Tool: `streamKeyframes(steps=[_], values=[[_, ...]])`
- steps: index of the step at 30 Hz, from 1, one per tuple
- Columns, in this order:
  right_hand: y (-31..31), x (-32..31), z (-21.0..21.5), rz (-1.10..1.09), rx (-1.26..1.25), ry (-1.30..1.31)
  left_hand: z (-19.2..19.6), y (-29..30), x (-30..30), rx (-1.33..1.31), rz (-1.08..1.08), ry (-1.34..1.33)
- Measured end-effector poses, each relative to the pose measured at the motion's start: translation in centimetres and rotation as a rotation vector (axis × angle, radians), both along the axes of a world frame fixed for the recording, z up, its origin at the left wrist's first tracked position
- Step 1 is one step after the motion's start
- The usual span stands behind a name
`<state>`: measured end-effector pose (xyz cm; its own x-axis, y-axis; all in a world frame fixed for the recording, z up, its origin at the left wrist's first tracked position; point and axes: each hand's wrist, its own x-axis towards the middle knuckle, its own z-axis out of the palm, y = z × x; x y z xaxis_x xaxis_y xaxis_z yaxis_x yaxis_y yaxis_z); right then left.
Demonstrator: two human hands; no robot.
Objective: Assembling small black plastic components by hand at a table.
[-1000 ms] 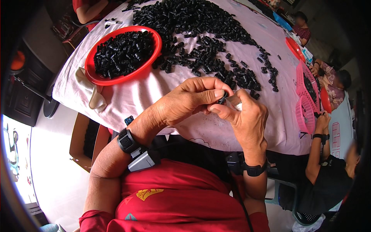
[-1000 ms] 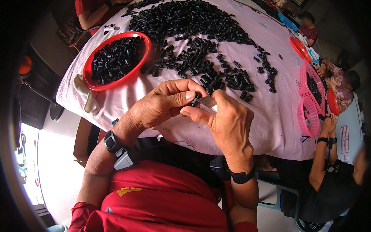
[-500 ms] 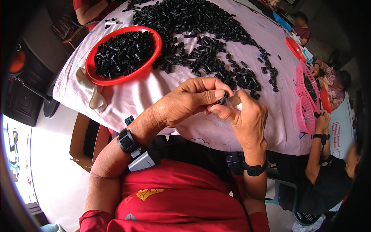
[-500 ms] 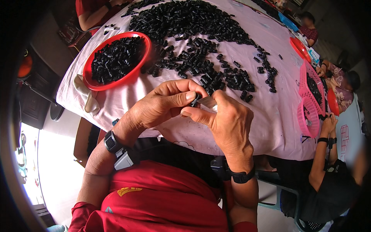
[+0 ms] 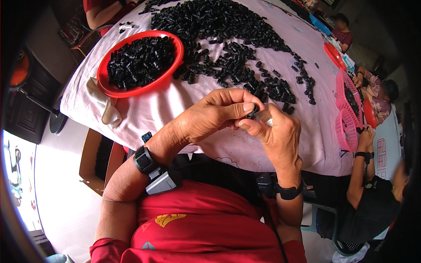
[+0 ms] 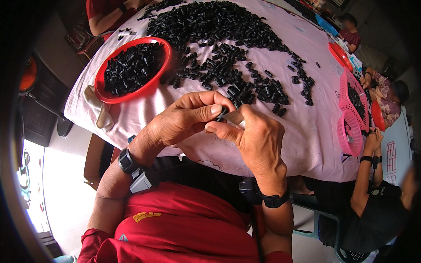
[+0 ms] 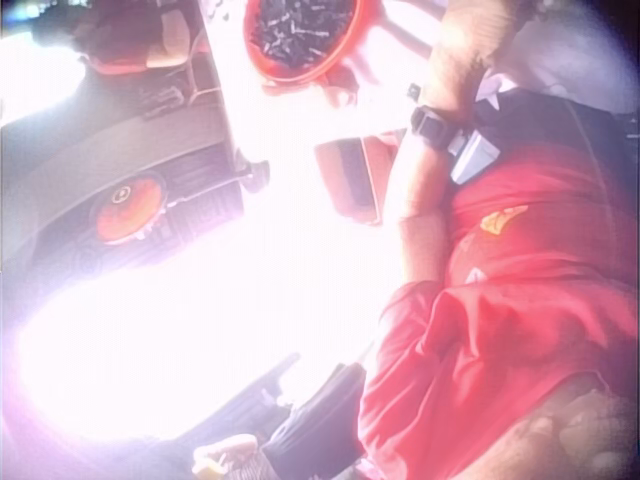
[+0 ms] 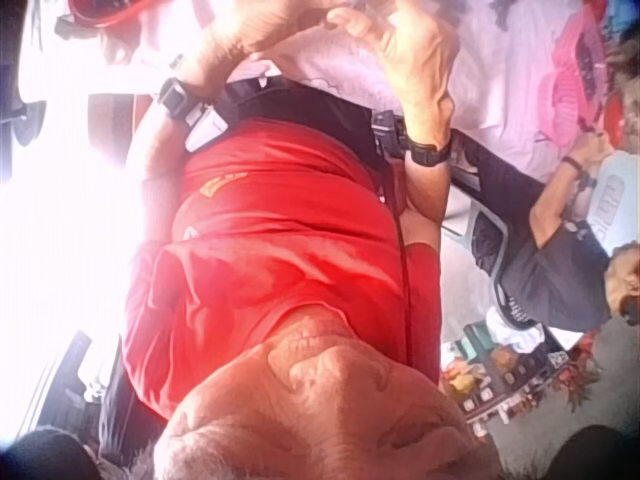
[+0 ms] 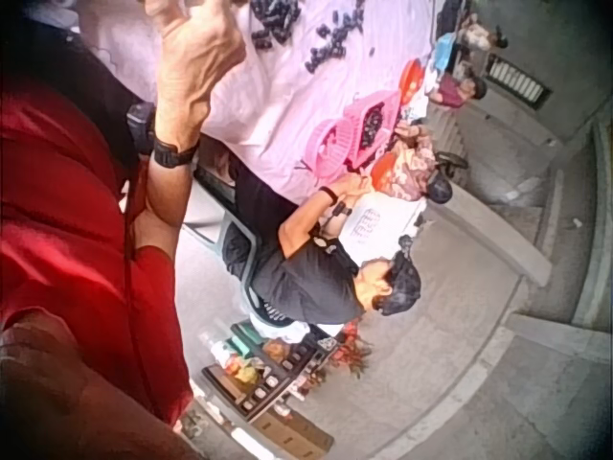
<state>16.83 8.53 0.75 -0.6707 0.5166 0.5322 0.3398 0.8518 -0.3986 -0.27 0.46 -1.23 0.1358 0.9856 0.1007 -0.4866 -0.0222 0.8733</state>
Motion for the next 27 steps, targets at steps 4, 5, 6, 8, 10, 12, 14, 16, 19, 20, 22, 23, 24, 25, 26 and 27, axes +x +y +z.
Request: streamKeyframes(steps=[4,5,6,8,10,12,14,16,19,20,22,23,24,25,26,27], values=[[-0.1,-0.3,-0.5,0.056,-0.052,0.078,0.0,-0.1,0.0,-0.034,0.009,-0.063],[-0.2,-0.2,-0.2,0.059,-0.05,0.079,0.0,-0.1,-0.1,-0.032,0.012,-0.062],[-0.4,-0.1,0.2,0.085,-0.083,0.12,0.0,-0.1,-0.3,-0.022,-0.008,-0.094],[-0.8,-0.1,0.8,0.111,-0.114,0.162,0.2,-0.2,-0.4,-0.01,-0.026,-0.124],[-1.3,-0.4,1.1,0.202,-0.341,0.42,0.5,-0.3,-0.4,-0.033,-0.012,-0.166],[-1.1,-0.2,1.0,0.21,-0.343,0.344,0.6,-0.3,-0.3,-0.016,-0.028,-0.187],[-0.7,-0.6,0.0,0.295,-0.425,0.464,0.6,-0.3,-0.3,-0.001,-0.045,-0.208],[-0.6,-0.3,0.0,0.291,-0.438,0.418,0.6,-0.3,-0.1,0.0,-0.03,-0.205],[-0.8,-0.7,0.2,0.333,-0.531,0.454,0.1,0.0,0.1,0.005,-0.042,-0.19],[-1.0,-0.9,0.1,0.377,-0.615,0.536,0.0,0.0,0.2,0.005,-0.039,-0.189],[-0.9,-0.8,0.3,0.375,-0.627,0.523,-0.1,-0.1,0.3,0.003,-0.058,-0.231],[-0.9,-0.7,0.4,0.373,-0.639,0.51,-0.1,-0.1,0.2,0.003,-0.055,-0.23],[-1.2,-0.7,0.9,0.377,-0.639,0.51,0.0,-0.1,0.1,-0.003,-0.078,-0.24],[-1.5,-0.6,1.6,0.35,-0.685,0.513,0.0,-0.2,0.0,-0.009,-0.101,-0.25],[-1.8,-0.4,1.9,0.323,-0.729,0.517,0.1,-0.2,0.0,-0.008,-0.098,-0.247],[-1.4,0.2,1.5,0.189,-0.721,0.445,0.3,-0.3,0.0,-0.014,-0.098,-0.266]])
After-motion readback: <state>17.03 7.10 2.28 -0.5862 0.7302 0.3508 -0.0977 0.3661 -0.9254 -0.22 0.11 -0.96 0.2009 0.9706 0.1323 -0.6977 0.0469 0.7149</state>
